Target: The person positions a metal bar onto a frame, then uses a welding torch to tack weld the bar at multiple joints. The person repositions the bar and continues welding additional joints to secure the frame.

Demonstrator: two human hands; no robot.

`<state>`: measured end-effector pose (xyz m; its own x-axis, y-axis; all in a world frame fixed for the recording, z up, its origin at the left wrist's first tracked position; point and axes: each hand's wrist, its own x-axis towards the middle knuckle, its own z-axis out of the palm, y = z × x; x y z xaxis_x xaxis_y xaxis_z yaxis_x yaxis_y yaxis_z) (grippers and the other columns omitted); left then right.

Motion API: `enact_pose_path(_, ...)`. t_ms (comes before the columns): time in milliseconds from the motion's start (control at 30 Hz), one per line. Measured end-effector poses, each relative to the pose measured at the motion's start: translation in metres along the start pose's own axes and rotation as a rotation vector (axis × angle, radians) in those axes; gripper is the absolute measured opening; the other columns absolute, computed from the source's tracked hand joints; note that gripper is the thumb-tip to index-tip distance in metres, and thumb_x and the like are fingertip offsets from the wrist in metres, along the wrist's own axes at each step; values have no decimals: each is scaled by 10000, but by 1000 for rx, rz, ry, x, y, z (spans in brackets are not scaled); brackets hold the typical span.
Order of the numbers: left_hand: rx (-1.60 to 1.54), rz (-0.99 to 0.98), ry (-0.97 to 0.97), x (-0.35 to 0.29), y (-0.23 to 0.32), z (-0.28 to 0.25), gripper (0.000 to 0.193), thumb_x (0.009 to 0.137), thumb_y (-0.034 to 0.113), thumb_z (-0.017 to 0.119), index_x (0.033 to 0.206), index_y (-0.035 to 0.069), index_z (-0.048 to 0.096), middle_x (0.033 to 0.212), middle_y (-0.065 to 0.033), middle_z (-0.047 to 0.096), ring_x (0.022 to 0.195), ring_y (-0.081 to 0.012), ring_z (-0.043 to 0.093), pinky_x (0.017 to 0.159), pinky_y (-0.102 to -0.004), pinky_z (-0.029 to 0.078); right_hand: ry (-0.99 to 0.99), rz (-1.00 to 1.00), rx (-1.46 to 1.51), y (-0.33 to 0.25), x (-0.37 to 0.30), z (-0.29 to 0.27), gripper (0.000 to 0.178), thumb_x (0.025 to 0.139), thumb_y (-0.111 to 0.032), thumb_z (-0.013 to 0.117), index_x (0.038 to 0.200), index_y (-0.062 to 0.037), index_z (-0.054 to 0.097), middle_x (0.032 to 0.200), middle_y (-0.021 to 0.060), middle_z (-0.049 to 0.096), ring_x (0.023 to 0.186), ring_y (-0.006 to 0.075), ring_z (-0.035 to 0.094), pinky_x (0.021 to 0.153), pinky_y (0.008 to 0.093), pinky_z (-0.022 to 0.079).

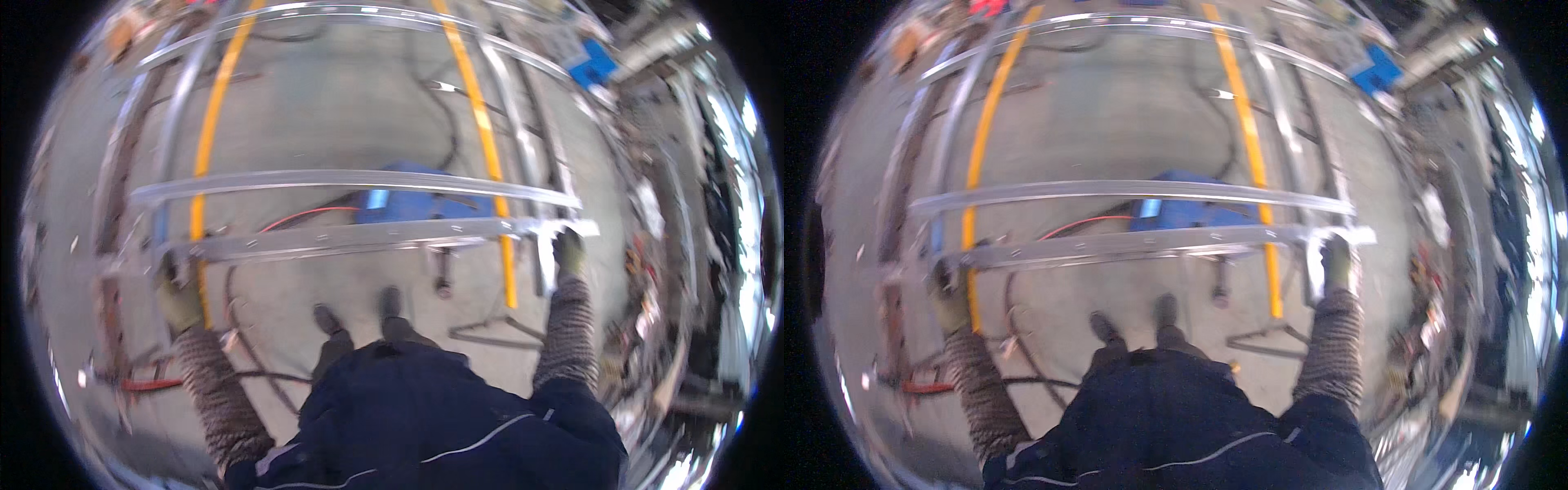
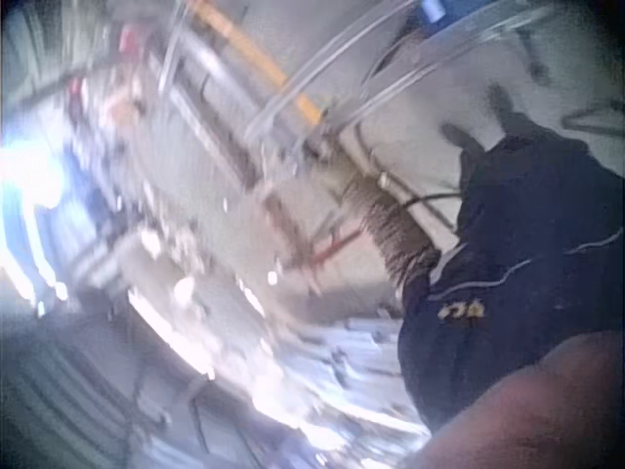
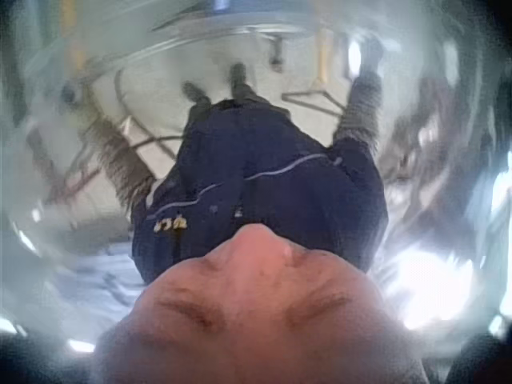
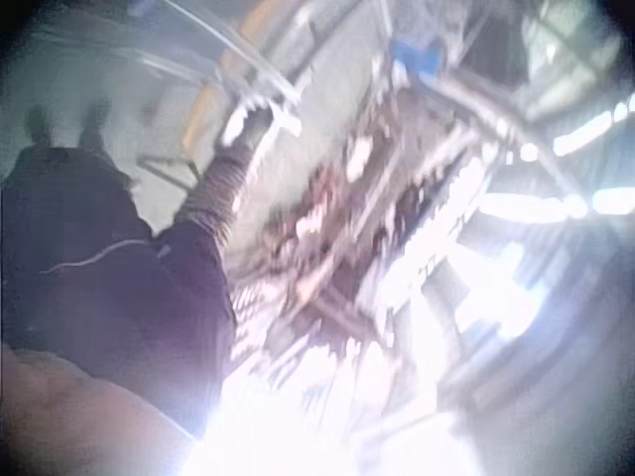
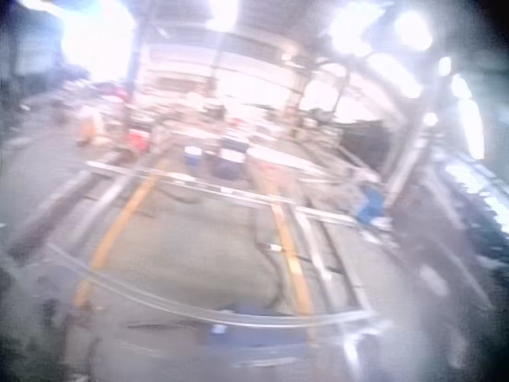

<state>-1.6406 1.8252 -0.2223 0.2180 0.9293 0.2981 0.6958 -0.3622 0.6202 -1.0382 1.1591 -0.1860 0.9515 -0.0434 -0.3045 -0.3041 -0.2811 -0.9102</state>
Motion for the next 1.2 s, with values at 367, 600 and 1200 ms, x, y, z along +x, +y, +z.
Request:
enact_pose_path(367, -166, 113, -104, -31, 68, -9, 454, 1018, 211, 788, 1397, -12, 673, 1379, -148, 688, 1278, -252, 632, 1086, -415, 494, 71, -313, -713, -21, -99, 79, 413, 955, -276, 784, 1269, -13, 743, 942, 103, 757, 827, 175, 718, 767, 357, 593)
enact_pose_path(600, -103, 372, -465, -66, 151, 37, 454, 905, 110, 840, 1323, 0, 703, 1385, -178, 685, 1325, -345, 631, 1126, -445, 501, -199, -494, -719, -38, -106, 128, 375, 916, -210, 835, 1241, -37, 759, 1038, 101, 748, 913, 189, 699, 815, 341, 589)
enact_pose_path(1200, 261, 636, -758, -54, 195, 107, 809, 720, 464, 919, 1408, 106, 690, 1295, -162, 716, 1223, -411, 635, 1093, -559, 462, -351, -657, -837, -51, -87, 136, 203, 954, -229, 785, 1100, -90, 809, 1000, 144, 759, 893, 342, 751, 788, 451, 606)
